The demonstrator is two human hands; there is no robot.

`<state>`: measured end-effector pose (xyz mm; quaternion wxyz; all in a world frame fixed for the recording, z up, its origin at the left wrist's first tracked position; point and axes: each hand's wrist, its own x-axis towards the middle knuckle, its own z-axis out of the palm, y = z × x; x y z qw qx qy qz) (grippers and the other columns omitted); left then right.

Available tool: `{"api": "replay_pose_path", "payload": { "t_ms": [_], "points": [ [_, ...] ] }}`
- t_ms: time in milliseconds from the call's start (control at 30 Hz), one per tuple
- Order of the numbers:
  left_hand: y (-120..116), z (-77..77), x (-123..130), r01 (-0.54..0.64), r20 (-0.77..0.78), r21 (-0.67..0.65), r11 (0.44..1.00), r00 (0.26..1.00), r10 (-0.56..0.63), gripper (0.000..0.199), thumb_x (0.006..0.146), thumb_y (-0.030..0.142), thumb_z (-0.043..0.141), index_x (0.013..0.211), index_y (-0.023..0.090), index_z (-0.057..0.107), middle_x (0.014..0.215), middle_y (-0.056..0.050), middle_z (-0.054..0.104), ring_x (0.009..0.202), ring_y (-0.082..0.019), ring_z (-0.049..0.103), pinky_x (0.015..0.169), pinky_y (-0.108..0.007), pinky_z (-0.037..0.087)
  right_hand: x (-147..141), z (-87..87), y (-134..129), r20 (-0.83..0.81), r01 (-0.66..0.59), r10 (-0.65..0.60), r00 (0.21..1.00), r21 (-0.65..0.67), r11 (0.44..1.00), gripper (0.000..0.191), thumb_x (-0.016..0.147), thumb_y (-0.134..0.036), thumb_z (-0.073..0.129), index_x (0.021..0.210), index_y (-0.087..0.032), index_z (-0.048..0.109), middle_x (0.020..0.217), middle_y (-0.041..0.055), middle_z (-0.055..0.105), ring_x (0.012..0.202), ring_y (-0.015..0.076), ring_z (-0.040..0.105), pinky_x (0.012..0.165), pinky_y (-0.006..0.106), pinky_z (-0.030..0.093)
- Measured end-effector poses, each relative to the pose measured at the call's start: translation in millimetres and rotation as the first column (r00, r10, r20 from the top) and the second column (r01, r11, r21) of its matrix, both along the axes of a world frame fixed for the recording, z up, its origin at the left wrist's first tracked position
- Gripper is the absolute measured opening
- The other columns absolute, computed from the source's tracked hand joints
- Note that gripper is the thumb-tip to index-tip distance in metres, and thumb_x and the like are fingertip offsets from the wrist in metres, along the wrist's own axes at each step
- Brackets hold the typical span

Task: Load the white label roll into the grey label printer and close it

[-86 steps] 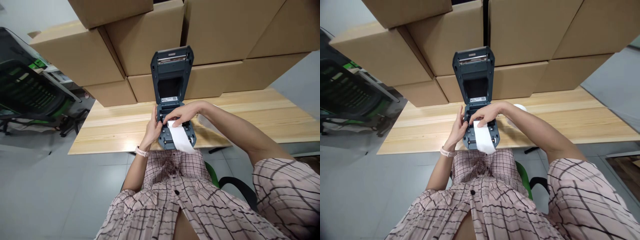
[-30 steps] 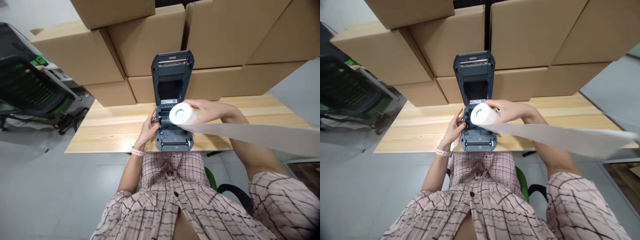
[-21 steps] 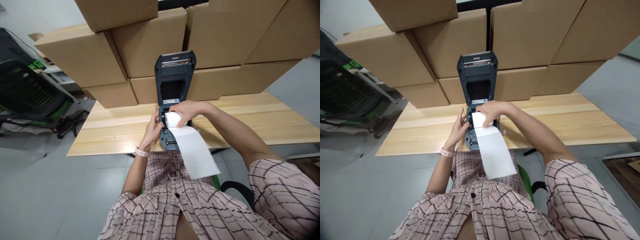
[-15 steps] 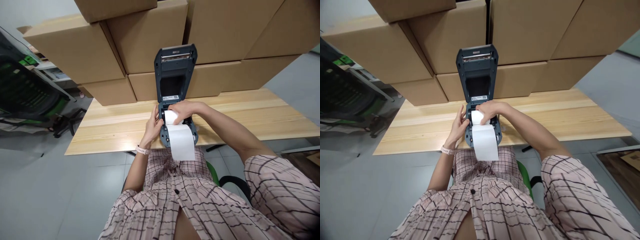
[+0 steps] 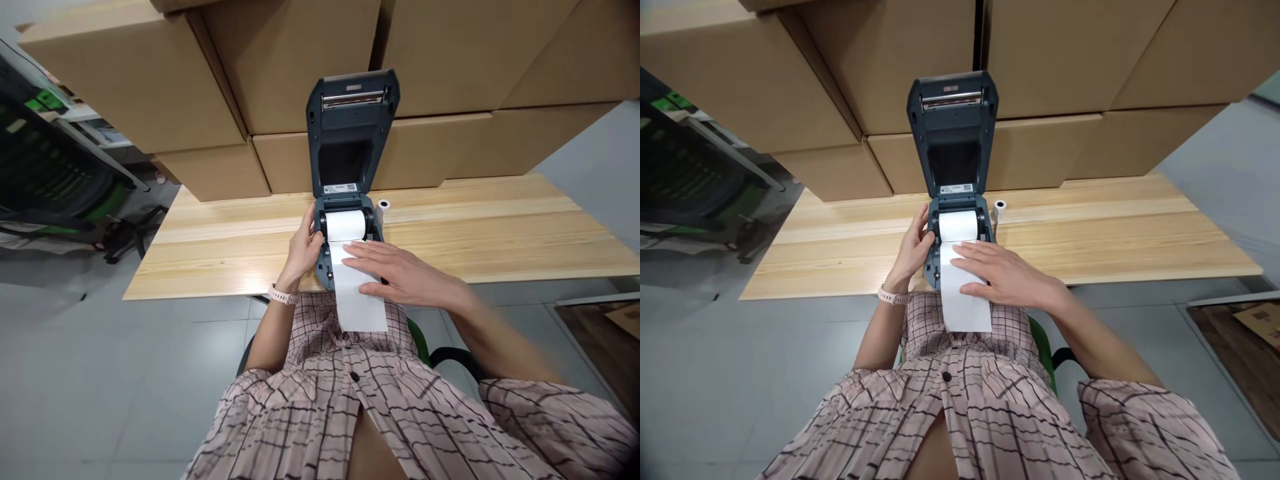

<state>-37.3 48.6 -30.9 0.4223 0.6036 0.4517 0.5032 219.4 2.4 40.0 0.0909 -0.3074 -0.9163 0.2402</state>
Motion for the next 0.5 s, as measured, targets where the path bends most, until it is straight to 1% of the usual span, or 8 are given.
{"api": "replay_pose_path", "payload": {
  "t_ms": [133, 200, 267, 300, 367, 500],
  "points": [
    [-1, 2.3, 3, -0.033, -0.007, 0.01, 0.999, 0.999, 0.033, 0.071, 0.091, 0.016, 0.058, 0.159, 0.034, 0.047, 0.166, -0.002, 0.052, 0.151, -0.031, 0.052, 0.126, -0.056, 0.043, -4, -11.6, -21, -0.043, 0.03, -0.026, 0.999, 0.087, 0.996, 0.061, 0.106, -0.062, 0.048, 0.158, -0.03, 0.054, 0.171, 0.007, 0.041, 0.162, 0.0293, 0.036, 0.135, 0.059, 0.028],
    [-1, 1.7, 4, -0.059, 0.011, 0.01, 0.998, 0.998, 0.059, 0.066, 0.092, 0.018, 0.058, 0.157, 0.03, 0.051, 0.165, -0.004, 0.054, 0.153, -0.031, 0.05, 0.126, -0.055, 0.043, -4, -16.4, -28, -0.072, 0.05, -0.041, 0.997, 0.128, 0.991, 0.058, 0.107, -0.058, 0.049, 0.158, -0.03, 0.053, 0.17, 0.0071, 0.044, 0.16, 0.0288, 0.039, 0.133, 0.06, 0.033],
    [-1, 0.3, 4, -0.074, 0.031, 0.003, 0.997, 0.997, 0.074, 0.063, 0.092, 0.02, 0.059, 0.154, 0.027, 0.054, 0.163, -0.007, 0.056, 0.153, -0.031, 0.05, 0.125, -0.053, 0.044, -5, -21.7, -33, -0.118, 0.082, -0.061, 0.991, 0.183, 0.98, 0.052, 0.109, -0.051, 0.048, 0.156, -0.028, 0.054, 0.166, 0.0074, 0.05, 0.158, 0.0277, 0.043, 0.13, 0.059, 0.04],
    [0, -0.5, 4, -0.072, 0.043, 0.001, 0.997, 0.996, 0.072, 0.063, 0.091, 0.021, 0.059, 0.154, 0.027, 0.054, 0.163, -0.008, 0.056, 0.152, -0.031, 0.051, 0.124, -0.053, 0.045, -6, -24.6, -35, -0.143, 0.1, -0.07, 0.987, 0.216, 0.971, 0.049, 0.11, -0.047, 0.047, 0.154, -0.026, 0.056, 0.164, 0.0084, 0.053, 0.157, 0.0275, 0.046, 0.128, 0.058, 0.043],
    [0, -1.7, 3, -0.053, 0.065, 0.001, 0.999, 0.996, 0.053, 0.064, 0.091, 0.022, 0.061, 0.154, 0.03, 0.054, 0.164, -0.008, 0.054, 0.148, -0.031, 0.055, 0.122, -0.053, 0.047, -9, -30.0, -37, -0.19, 0.136, -0.083, 0.978, 0.283, 0.95, 0.045, 0.111, -0.041, 0.046, 0.147, -0.02, 0.062, 0.158, 0.0112, 0.06, 0.152, 0.0281, 0.052, 0.124, 0.057, 0.048],
    [-1, -0.3, 2, -0.029, 0.056, -0.003, 1.0, 0.998, 0.029, 0.069, 0.092, 0.02, 0.059, 0.158, 0.037, 0.049, 0.166, -0.006, 0.052, 0.136, -0.031, 0.064, 0.114, -0.057, 0.053, -20, -36.7, -40, -0.233, 0.21, -0.13, 0.964, 0.36, 0.909, 0.043, 0.11, -0.043, 0.049, 0.132, -0.013, 0.07, 0.15, 0.015, 0.066, 0.141, 0.0334, 0.062, 0.111, 0.058, 0.057]
  ]
}}
